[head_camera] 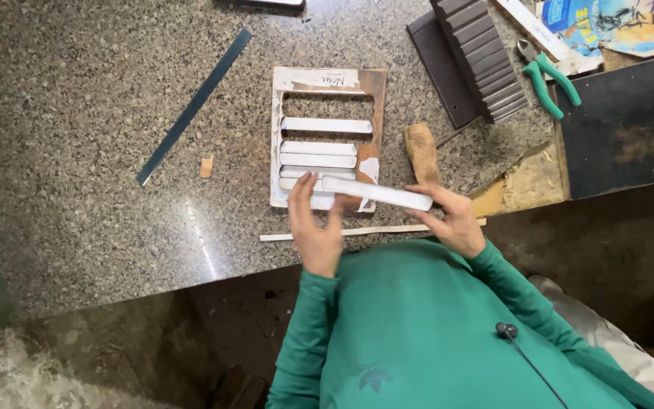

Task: The person assembles a metal frame by inserting white rectangular bars into slots on a base. They use a wooden mallet to tap the bars into place and adjust their alignment. The person handles the bars one at a time, ensuring they fit securely within the frame.

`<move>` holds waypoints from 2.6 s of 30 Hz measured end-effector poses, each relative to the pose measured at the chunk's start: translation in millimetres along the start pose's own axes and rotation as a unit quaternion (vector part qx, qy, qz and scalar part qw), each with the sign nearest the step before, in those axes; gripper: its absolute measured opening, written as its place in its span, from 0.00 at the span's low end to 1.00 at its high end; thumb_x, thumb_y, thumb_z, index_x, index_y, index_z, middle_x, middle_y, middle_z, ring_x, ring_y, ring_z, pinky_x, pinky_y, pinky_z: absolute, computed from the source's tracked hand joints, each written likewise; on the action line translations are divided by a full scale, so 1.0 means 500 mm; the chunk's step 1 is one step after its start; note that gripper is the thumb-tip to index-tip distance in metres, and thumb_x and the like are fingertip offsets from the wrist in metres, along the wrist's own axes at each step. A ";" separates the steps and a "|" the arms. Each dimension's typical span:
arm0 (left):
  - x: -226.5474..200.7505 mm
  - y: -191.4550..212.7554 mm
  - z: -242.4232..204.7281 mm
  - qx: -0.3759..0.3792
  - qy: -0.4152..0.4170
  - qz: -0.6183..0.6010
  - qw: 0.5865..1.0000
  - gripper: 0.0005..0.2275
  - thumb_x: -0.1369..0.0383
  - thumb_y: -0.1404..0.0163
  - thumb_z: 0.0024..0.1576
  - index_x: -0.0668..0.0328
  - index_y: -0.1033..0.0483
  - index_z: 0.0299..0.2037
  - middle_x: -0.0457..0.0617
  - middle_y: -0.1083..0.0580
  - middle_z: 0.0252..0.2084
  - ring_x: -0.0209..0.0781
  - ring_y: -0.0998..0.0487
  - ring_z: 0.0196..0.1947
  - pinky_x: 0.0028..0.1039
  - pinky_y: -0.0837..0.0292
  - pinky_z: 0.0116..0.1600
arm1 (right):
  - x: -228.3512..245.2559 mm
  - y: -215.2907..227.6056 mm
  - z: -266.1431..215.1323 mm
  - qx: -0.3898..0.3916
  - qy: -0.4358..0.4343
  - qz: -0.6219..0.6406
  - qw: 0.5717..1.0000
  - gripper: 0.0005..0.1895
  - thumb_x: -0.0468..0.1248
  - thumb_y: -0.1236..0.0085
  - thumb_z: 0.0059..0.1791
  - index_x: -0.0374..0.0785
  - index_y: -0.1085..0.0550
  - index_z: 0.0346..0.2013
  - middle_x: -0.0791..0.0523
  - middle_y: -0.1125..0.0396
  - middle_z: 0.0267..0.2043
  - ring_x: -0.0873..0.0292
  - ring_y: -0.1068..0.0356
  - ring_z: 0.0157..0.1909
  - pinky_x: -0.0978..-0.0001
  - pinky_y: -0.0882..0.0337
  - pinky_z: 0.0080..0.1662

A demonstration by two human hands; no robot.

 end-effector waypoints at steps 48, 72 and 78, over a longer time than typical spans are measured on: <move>0.346 -0.158 -0.138 0.149 0.446 -0.641 0.607 0.19 0.67 0.43 0.58 0.57 0.28 0.59 0.54 0.24 0.55 0.45 0.21 0.51 0.05 0.32 0.29 | -0.291 -0.078 0.027 -0.018 -0.253 0.701 0.666 0.18 0.42 0.40 0.52 0.34 0.26 0.52 0.55 0.28 0.49 0.54 0.30 0.54 0.46 0.34 0.67; 0.296 -0.233 -0.183 0.165 0.492 -0.489 0.701 0.17 0.59 0.45 0.60 0.59 0.25 0.54 0.45 0.23 0.47 0.37 0.22 0.48 0.31 0.24 0.53 | -0.293 -0.021 -0.049 -0.077 -0.337 0.607 0.716 0.19 0.51 0.50 0.56 0.41 0.27 0.53 0.56 0.27 0.51 0.54 0.29 0.56 0.54 0.33 0.62; 0.233 -0.207 -0.146 0.173 0.432 -0.489 0.738 0.16 0.65 0.46 0.62 0.69 0.27 0.54 0.48 0.23 0.48 0.38 0.22 0.50 0.35 0.19 0.57 | -0.271 -0.005 -0.045 -0.074 -0.330 0.576 0.744 0.18 0.49 0.51 0.59 0.36 0.27 0.49 0.51 0.26 0.48 0.49 0.26 0.56 0.51 0.30 0.61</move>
Point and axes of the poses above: each hand's wrist, its own z-axis towards the middle knuckle, its own y-axis out of the back of the hand, x = y × z, the point moved 6 cm from there along z, towards the middle knuckle
